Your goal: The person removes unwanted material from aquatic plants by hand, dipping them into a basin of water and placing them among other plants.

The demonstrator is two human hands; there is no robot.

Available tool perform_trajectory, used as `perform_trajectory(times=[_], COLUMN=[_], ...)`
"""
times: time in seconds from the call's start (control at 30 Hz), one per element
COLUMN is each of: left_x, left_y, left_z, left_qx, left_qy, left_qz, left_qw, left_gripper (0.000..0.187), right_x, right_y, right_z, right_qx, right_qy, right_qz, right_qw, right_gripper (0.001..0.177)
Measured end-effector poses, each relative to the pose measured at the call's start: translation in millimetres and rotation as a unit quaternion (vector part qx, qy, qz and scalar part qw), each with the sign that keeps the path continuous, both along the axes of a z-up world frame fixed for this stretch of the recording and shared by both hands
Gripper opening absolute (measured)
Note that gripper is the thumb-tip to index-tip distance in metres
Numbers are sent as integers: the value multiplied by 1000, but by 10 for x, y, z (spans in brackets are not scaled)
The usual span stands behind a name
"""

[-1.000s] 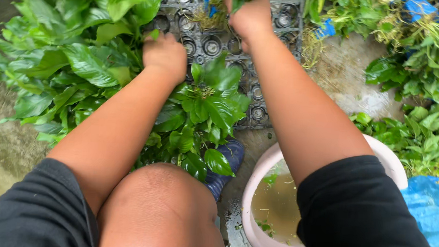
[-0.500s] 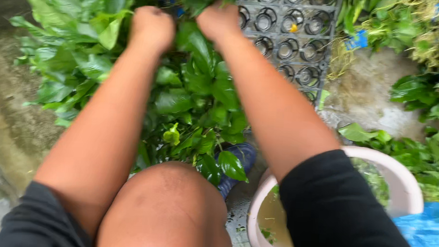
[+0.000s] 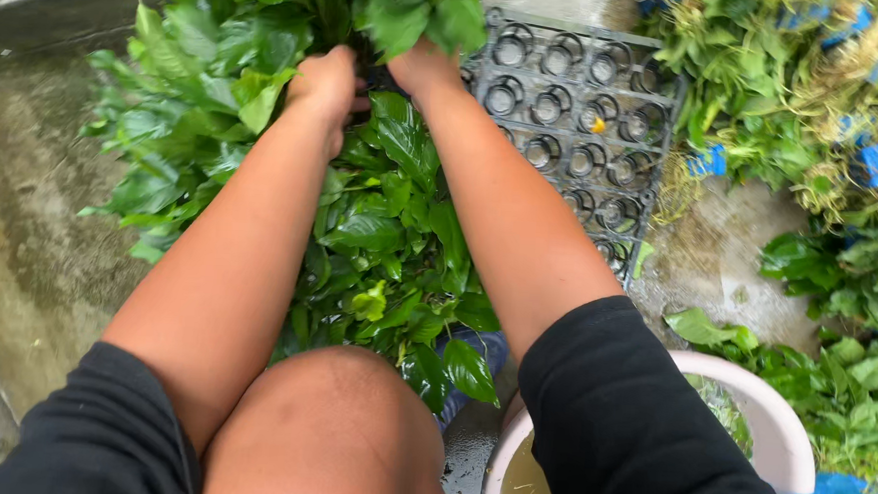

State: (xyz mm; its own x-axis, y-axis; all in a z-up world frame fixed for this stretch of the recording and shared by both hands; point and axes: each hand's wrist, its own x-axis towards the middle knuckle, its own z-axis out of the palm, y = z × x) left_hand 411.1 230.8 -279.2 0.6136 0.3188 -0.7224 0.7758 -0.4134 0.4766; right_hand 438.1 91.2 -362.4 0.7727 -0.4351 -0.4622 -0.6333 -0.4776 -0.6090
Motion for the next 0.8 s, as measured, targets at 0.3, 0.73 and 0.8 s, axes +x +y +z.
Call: perform_trajectory(times=[0.3, 0.73, 0.8], left_x=[14, 34, 39], left_y=[145, 72, 78], left_z=[-199, -472, -484], left_qx=[-273, -225, -203], left_qy=[-59, -25, -4], left_qz=[61, 75, 66], left_qw=[958, 971, 977], left_gripper=[51, 36, 37], right_x=[14, 194, 208], right_y=[193, 386, 435], right_z=[-75, 30, 31], right_qx=[-131, -244, -253], right_qy=[-117, -69, -55], right_qz=[163, 220, 229], right_qw=[971, 942, 938], right_gripper=[25, 16, 15])
